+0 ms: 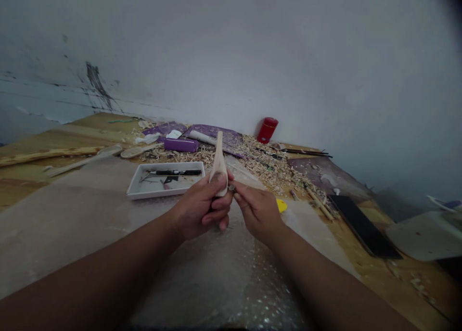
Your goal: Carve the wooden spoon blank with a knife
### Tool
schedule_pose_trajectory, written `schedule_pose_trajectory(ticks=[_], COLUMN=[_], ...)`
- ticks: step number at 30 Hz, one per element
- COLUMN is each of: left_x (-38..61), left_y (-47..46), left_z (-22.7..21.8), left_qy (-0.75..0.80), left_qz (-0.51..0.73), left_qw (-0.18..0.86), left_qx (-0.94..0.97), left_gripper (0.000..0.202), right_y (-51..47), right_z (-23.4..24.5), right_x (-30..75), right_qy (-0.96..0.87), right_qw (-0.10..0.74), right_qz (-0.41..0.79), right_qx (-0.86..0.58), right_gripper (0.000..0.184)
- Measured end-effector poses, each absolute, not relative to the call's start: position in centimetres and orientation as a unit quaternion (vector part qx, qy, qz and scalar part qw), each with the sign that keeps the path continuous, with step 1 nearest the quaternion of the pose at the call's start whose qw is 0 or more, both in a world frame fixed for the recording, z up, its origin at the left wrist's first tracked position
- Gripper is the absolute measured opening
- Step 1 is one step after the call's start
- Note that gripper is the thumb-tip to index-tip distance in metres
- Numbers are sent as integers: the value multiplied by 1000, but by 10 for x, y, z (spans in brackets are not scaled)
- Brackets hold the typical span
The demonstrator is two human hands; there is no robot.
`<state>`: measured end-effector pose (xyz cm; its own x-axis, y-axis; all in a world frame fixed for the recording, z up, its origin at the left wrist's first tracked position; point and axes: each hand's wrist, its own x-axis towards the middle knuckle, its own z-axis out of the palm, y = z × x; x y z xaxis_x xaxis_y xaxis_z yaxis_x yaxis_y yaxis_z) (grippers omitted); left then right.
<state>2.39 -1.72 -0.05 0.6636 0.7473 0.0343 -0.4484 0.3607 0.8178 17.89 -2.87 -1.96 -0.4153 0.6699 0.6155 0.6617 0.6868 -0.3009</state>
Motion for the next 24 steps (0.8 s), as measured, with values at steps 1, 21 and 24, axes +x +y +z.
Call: schedule_pose_trajectory(ticks=[1,21,24], left_x=[24,28,27], left_y=[-17,-13,-12], left_z=[-1,-10,-12], left_qy=[180,283,285], left_qz=[372,371,379], left_qw=[800,702,696], left_qx=[435,538,539], left_gripper=[19,25,27], right_y=[-28,-22,-22], right_z=[-20,-19,-17], right_x=[180,189,189], right_qy=[-837,-823,-831], right_qw=[374,380,360], right_qz=[7,-48,-48], right_qx=[-398,-420,-421], right_gripper=[28,24,24])
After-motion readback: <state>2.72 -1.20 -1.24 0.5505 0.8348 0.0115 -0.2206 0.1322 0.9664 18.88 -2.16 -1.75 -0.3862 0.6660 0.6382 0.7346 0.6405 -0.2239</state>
